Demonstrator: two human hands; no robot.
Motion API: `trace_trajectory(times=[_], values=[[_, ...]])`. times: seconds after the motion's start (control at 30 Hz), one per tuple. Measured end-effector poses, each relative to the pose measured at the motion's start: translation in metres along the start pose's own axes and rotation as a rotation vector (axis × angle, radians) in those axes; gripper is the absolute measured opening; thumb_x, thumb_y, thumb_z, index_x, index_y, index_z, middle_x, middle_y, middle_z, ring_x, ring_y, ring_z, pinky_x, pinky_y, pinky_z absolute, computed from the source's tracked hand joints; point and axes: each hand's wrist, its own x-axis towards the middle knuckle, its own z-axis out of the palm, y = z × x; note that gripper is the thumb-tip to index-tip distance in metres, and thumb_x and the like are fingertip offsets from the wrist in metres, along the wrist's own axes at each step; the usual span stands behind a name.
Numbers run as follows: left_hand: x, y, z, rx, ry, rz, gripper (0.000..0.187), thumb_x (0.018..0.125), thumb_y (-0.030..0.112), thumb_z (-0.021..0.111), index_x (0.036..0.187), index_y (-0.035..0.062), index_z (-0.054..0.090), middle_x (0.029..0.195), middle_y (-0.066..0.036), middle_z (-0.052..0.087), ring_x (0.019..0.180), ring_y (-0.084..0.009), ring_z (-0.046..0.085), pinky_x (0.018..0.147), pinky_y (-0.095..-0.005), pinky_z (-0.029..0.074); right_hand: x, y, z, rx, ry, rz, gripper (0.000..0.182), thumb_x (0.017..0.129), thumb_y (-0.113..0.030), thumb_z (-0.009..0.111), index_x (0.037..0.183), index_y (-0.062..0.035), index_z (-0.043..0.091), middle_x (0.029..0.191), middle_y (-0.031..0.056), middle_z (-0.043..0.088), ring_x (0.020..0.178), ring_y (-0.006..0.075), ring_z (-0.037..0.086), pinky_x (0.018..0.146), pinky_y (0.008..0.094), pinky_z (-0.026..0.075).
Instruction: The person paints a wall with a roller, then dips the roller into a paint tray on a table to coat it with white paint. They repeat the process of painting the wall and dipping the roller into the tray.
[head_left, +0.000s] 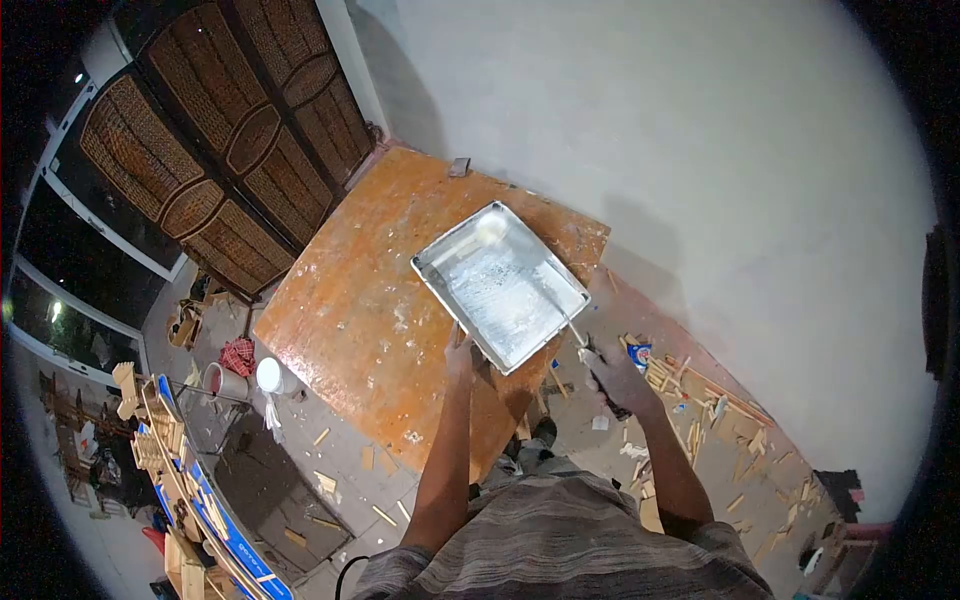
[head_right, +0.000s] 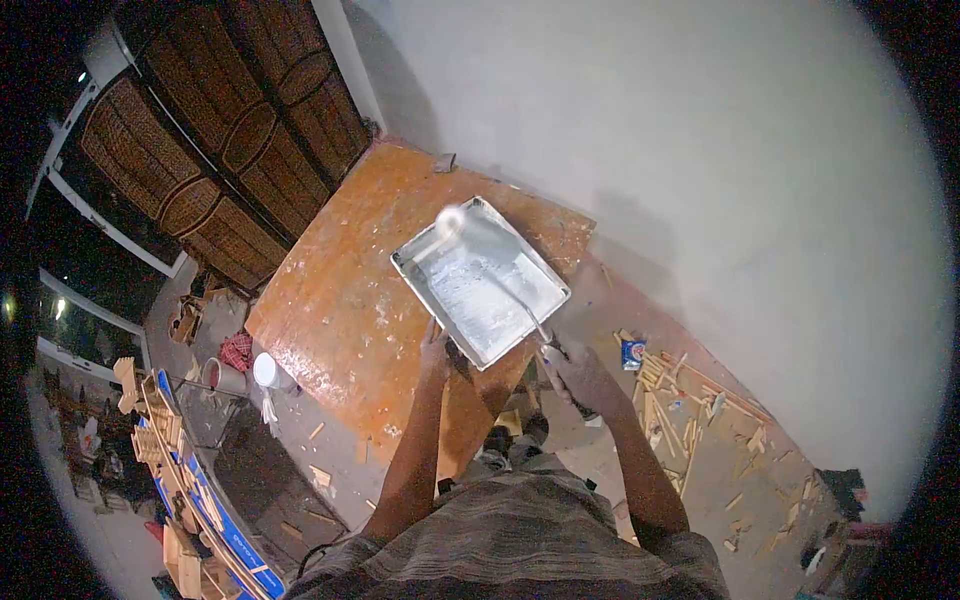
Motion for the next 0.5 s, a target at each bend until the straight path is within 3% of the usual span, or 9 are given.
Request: trace_trajectory(times=[0.1, 0.2, 0.3, 0.4, 0.5], values=[[0.002, -0.004, 0.002, -0.067, 0.029, 0.024, 0.050, 0.087, 0.000, 0.043, 0.134, 0.0077, 0.028, 0.109, -0.009, 0.055, 0.084, -0.0178, 0.058, 0.070, -0.0286, 0.049, 0.000, 0.029, 0.021, -0.690, 0.266, -0.248, 0.023, 0.087, -0.022, 0.048, 0.087, 0.0003, 0.047, 0.065, 0.0208, 0.056, 0.059, 0.0336, 0.058, 0.053, 0.0403, 0.045], [0.004, -0.001, 0.002, 0.046, 0.021, 0.008, 0.051, 0.087, 0.001, 0.043, 0.135, 0.0129, 0.030, 0.102, -0.007, 0.057, 0.078, -0.0161, 0.058, 0.066, -0.0284, 0.049, 0.004, 0.053, 0.033, -0.732, 0.221, -0.114, 0.025, 0.086, -0.023, 0.049, 0.087, 0.0026, 0.049, 0.072, 0.0259, 0.054, 0.074, 0.0417, 0.054, 0.063, 0.0467, 0.043], [0.008, -0.005, 0.001, 0.072, 0.015, 0.021, 0.048, 0.088, 0.004, 0.043, 0.133, 0.0156, 0.034, 0.101, -0.006, 0.057, 0.078, -0.0156, 0.057, 0.065, -0.0283, 0.049, 0.009, 0.075, 0.032, -0.692, 0.207, -0.164, 0.028, 0.086, -0.025, 0.049, 0.085, 0.0027, 0.047, 0.065, 0.0263, 0.054, 0.069, 0.0418, 0.056, 0.060, 0.0487, 0.044], [0.011, -0.011, -0.002, 0.166, 0.037, 0.046, 0.046, 0.087, 0.004, 0.043, 0.131, 0.0146, 0.036, 0.092, -0.006, 0.058, 0.071, -0.0142, 0.056, 0.060, -0.0272, 0.048, 0.022, 0.077, 0.028, -0.612, 0.183, -0.145, 0.029, 0.087, -0.026, 0.048, 0.086, 0.0037, 0.048, 0.069, 0.0266, 0.054, 0.069, 0.0408, 0.056, 0.060, 0.0482, 0.044], [0.024, -0.020, -0.012, 0.263, 0.022, 0.044, 0.045, 0.088, 0.004, 0.043, 0.131, 0.0142, 0.035, 0.086, -0.006, 0.058, 0.066, -0.0131, 0.055, 0.057, -0.0269, 0.047, 0.063, 0.080, 0.023, -0.613, 0.233, -0.277, 0.028, 0.086, -0.025, 0.048, 0.087, 0.0034, 0.047, 0.065, 0.0221, 0.051, 0.064, 0.0412, 0.053, 0.060, 0.0437, 0.043]])
